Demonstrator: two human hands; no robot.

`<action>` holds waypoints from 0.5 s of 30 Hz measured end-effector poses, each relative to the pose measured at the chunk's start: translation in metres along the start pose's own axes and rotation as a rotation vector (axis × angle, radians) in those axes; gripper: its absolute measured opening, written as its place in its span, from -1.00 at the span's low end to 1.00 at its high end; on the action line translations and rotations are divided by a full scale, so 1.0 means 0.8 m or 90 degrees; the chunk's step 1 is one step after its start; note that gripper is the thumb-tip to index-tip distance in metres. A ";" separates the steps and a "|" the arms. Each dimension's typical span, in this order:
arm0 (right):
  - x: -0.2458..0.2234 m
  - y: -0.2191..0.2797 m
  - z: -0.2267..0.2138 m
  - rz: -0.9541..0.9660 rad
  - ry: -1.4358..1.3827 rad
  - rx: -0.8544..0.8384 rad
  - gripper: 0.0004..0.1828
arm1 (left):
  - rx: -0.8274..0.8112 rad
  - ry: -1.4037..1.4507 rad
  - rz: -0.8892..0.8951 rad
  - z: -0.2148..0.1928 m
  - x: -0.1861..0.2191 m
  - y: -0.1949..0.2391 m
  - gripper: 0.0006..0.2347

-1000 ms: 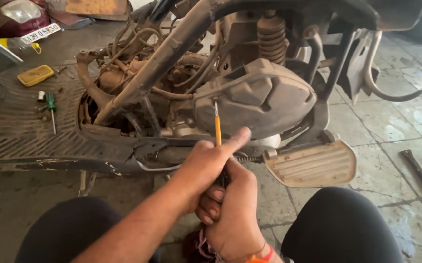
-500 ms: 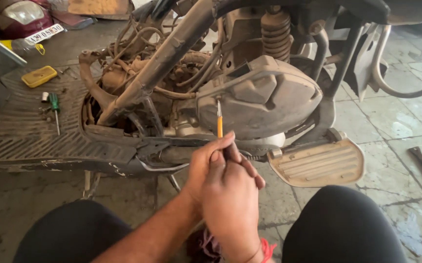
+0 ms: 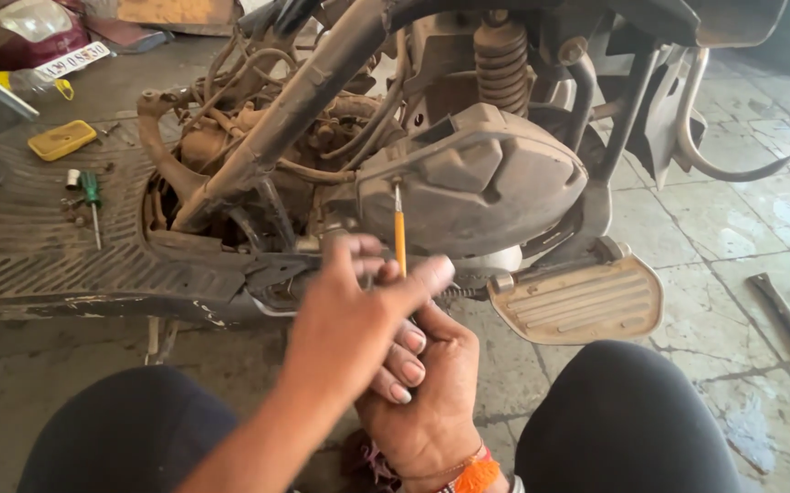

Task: The person drains fluid from a scooter engine into a metal bucket placed underneath, wipes parts with a cloth, then uses a screwdriver to unscrew fasteners from the engine side cover and works at the cover with both hands.

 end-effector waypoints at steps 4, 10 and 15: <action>0.008 0.000 0.034 -0.159 0.093 0.398 -0.64 | 0.038 0.010 -0.022 0.024 -0.011 0.024 -0.30; -0.004 -0.014 0.012 -0.074 0.388 0.401 -0.60 | 0.108 0.063 0.072 0.016 -0.013 0.006 -0.45; -0.023 -0.028 -0.010 -0.077 0.718 0.385 -0.68 | -0.104 0.610 0.018 0.032 -0.057 -0.011 -0.73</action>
Point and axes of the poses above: each hand's wrist, its own y-axis away from the middle knuckle, its own z-axis out of the palm, x = y × z, the point moved 4 cm from there along -y, towards the middle knuckle, and after that the axes turned 10 degrees about -x, right-handed, at the moved point
